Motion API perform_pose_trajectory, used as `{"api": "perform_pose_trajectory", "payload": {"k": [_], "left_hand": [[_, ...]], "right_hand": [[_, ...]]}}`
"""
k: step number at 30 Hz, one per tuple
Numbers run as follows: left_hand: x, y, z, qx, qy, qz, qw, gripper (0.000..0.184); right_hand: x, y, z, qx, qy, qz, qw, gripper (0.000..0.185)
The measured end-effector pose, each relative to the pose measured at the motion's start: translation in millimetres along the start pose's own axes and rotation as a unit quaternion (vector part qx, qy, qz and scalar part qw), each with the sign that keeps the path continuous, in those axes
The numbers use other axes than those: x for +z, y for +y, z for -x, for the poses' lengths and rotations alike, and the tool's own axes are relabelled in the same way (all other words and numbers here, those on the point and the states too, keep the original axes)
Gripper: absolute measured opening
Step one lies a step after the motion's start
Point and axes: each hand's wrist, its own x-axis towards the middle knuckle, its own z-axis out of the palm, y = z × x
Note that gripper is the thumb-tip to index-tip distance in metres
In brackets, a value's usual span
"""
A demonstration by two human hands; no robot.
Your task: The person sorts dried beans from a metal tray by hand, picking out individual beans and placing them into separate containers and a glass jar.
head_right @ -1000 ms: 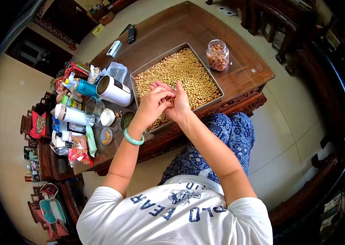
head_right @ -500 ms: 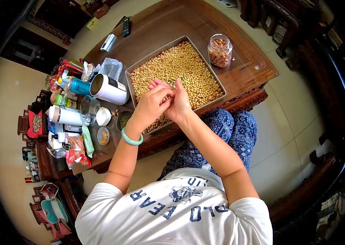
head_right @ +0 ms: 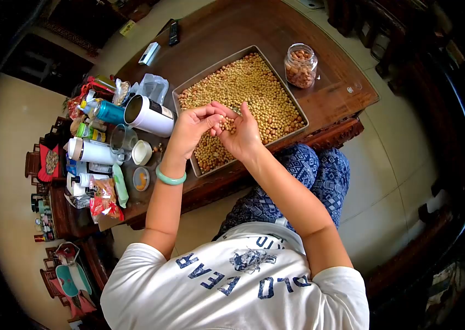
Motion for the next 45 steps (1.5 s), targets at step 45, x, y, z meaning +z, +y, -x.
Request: {"api": "perform_pose_trajectory", "payload": {"k": [45], "left_hand": [[-15, 39, 31, 0.131, 0.03, -0.334, 0.933, 0.028]], "right_hand": [[14, 1, 4, -0.003, 0.011, 0.004, 1.0, 0.075]]}}
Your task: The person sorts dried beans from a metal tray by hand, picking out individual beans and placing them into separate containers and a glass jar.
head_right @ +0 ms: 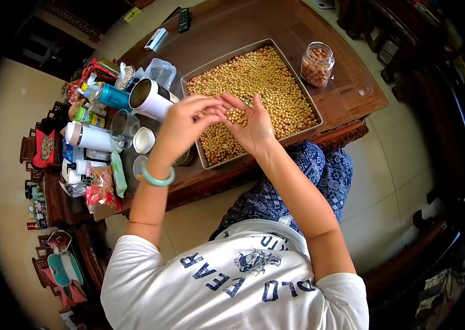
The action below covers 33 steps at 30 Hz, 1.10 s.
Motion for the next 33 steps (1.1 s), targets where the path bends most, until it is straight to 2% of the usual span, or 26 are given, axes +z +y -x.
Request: {"api": "perform_pose_trajectory", "payload": {"k": [3, 6, 10, 17, 20, 26, 29, 30, 32, 33], "left_hand": [[35, -10, -2, 0.025, -0.009, -0.088, 0.996, 0.034], [45, -19, -4, 0.054, 0.003, -0.127, 0.99, 0.035], [48, -24, -8, 0.044, -0.009, -0.069, 0.997, 0.03], [49, -17, -11, 0.027, -0.024, -0.07, 0.997, 0.022], [48, -14, -12, 0.009, -0.036, -0.091, 0.995, 0.021], [50, -15, -12, 0.072, -0.013, -0.131, 0.989, 0.016], [52, -20, -14, 0.079, 0.0, -0.106, 0.991, 0.014], [52, -25, -15, 0.05, -0.002, -0.068, 0.996, 0.013], [53, -32, -18, 0.021, -0.003, -0.029, 0.999, 0.012], [53, -36, -19, -0.018, -0.005, 0.065, 0.998, 0.011]], "right_hand": [[-7, -2, -1, 0.022, -0.01, 0.095, 0.995, 0.076], [-1, -2, 1, 0.019, 0.02, 0.087, 0.996, 0.076], [-6, 2, -3, 0.016, 0.047, 0.076, 0.996, 0.073], [-16, 1, -9, 0.017, -0.058, 0.066, 0.996, 0.073], [-16, 2, -10, 0.022, -0.048, 0.055, 0.997, 0.075], [-13, 2, -8, 0.023, -0.063, 0.037, 0.997, 0.075], [-13, 1, -7, 0.024, -0.057, 0.02, 0.998, 0.071], [-21, 0, -10, 0.023, -0.058, 0.02, 0.998, 0.071], [-45, -4, -20, 0.063, -0.115, -0.055, 0.99, 0.07], [-35, -3, -17, 0.063, -0.115, -0.055, 0.99, 0.07]]}}
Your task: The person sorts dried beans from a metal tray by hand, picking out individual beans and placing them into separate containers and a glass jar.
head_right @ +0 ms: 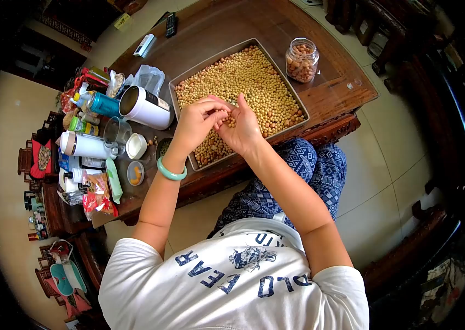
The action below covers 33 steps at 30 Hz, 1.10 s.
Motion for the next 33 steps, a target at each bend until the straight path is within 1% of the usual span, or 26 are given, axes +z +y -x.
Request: {"api": "perform_pose_trajectory", "payload": {"k": [1, 2, 3, 4, 6, 7, 8, 9, 10, 11, 13, 14, 15, 17, 18, 19, 21, 23, 25, 27, 28, 29, 31, 32, 33], "left_hand": [[0, -2, -2, -0.039, -0.001, 0.094, 0.995, 0.01], [-1, -3, -4, -0.096, -0.005, 0.144, 0.985, 0.011], [-2, -3, -5, -0.096, -0.005, 0.144, 0.985, 0.011], [-4, -1, -6, -0.117, -0.009, 0.241, 0.963, 0.013], [-8, 4, -6, -0.167, -0.016, 0.411, 0.896, 0.02], [-9, 2, -6, -0.166, -0.015, 0.411, 0.896, 0.02], [-8, -4, -8, -0.181, -0.036, 0.536, 0.824, 0.02], [-8, -12, -9, -0.193, -0.056, 0.649, 0.734, 0.019], [-9, -20, -11, -0.185, -0.093, 0.729, 0.653, 0.024], [-7, -26, -9, -0.184, -0.092, 0.728, 0.654, 0.024], [-8, 0, -6, -0.212, -0.02, 0.785, 0.581, 0.033], [-6, -8, -4, -0.183, -0.045, 0.83, 0.525, 0.051], [-8, -3, -3, -0.181, -0.042, 0.83, 0.526, 0.051], [-11, 13, 1, -0.163, -0.019, 0.847, 0.506, 0.064], [-15, 16, 4, -0.162, -0.02, 0.868, 0.469, 0.072], [-22, 20, 6, -0.152, -0.012, 0.868, 0.473, 0.072], [-41, 30, 14, -0.131, 0.002, 0.888, 0.44, 0.069], [-69, 36, 22, -0.061, 0.045, 0.882, 0.465, 0.067], [-100, 34, 26, 0.011, 0.102, 0.849, 0.518, 0.072], [-133, 9, 28, 0.088, 0.147, 0.783, 0.597, 0.071], [-144, 13, 27, 0.077, 0.206, 0.744, 0.631, 0.071], [-149, 18, 23, 0.029, 0.309, 0.661, 0.684, 0.073], [-157, 12, 20, 0.0, 0.35, 0.51, 0.785, 0.08], [-160, 10, 19, 0.0, 0.348, 0.511, 0.786, 0.08], [-161, 8, 18, -0.01, 0.344, 0.475, 0.81, 0.081]], "right_hand": [[20, 5, 2, -0.027, 0.106, 0.029, 0.994, 0.067], [31, 9, 4, -0.053, 0.21, 0.058, 0.974, 0.064], [31, 9, 4, -0.053, 0.21, 0.058, 0.975, 0.064], [30, 10, 4, -0.062, 0.206, 0.054, 0.975, 0.062], [34, 11, 5, -0.07, 0.201, 0.051, 0.976, 0.06], [40, 12, 8, -0.075, 0.205, 0.053, 0.974, 0.059], [43, 12, 9, -0.079, 0.209, 0.055, 0.973, 0.058], [40, 11, 7, -0.079, 0.208, 0.056, 0.973, 0.058], [33, 10, 6, -0.086, 0.21, 0.043, 0.973, 0.058], [29, 10, 4, -0.093, 0.212, 0.03, 0.972, 0.058], [38, 10, 5, -0.09, 0.222, 0.023, 0.971, 0.059], [42, 11, 7, -0.086, 0.233, 0.041, 0.968, 0.06], [43, 12, 7, -0.081, 0.245, 0.059, 0.964, 0.061], [38, 10, 9, -0.079, 0.225, 0.064, 0.969, 0.063], [39, 10, 9, -0.078, 0.217, 0.063, 0.971, 0.064], [41, 10, 9, -0.075, 0.208, 0.063, 0.973, 0.065], [46, 11, 10, -0.078, 0.151, 0.057, 0.984, 0.069], [43, 11, 9, -0.068, 0.112, 0.042, 0.99, 0.07], [39, 11, 7, -0.058, 0.11, 0.05, 0.991, 0.07], [38, 11, 7, -0.061, 0.108, 0.025, 0.992, 0.07], [36, 10, 7, -0.058, 0.106, 0.014, 0.993, 0.069], [35, 10, 7, -0.058, 0.105, 0.016, 0.993, 0.069], [35, 9, 8, -0.056, 0.102, -0.002, 0.993, 0.068], [35, 9, 8, -0.06, 0.105, 0.008, 0.993, 0.067], [35, 9, 8, -0.063, 0.105, 0.007, 0.992, 0.067]]}}
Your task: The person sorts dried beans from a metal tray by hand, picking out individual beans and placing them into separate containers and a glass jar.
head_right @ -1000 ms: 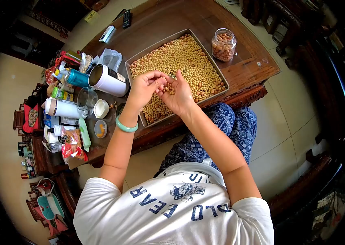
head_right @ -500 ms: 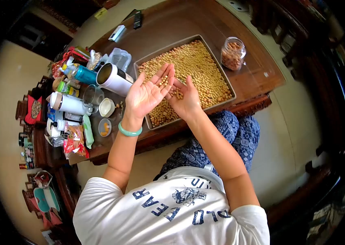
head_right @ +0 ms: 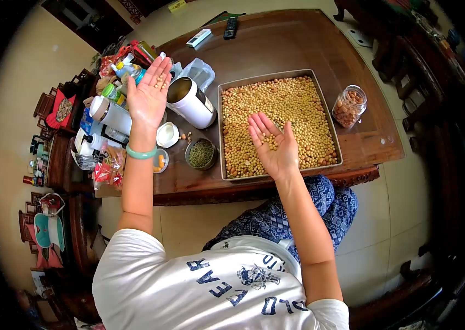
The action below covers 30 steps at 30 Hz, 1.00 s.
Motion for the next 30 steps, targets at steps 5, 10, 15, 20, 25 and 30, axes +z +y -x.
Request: {"api": "perform_pose_trajectory", "payload": {"k": [5, 10, 15, 20, 25, 30], "left_hand": [[-5, -2, 1, 0.012, -0.036, -0.057, 0.998, 0.076], [3, -23, 20, 0.09, -0.094, -0.127, 0.983, 0.031], [51, -70, 82, 0.085, -0.278, -0.423, 0.858, 0.02], [55, -128, 98, 0.105, -0.306, -0.531, 0.783, 0.023], [57, -132, 99, 0.121, -0.312, -0.546, 0.768, 0.029], [58, -132, 97, 0.123, -0.321, -0.572, 0.745, 0.029]], "right_hand": [[1, 0, 1, -0.01, 0.01, 0.019, 1.0, 0.066], [6, 0, 4, -0.013, 0.015, 0.023, 1.0, 0.068], [11, 0, 6, 0.003, 0.021, 0.068, 0.997, 0.074], [-6, -4, 2, 0.004, -0.024, 0.101, 0.995, 0.075], [-6, -4, 0, 0.004, -0.037, 0.101, 0.994, 0.076], [-1, -1, 3, 0.003, -0.035, 0.098, 0.995, 0.076]]}}
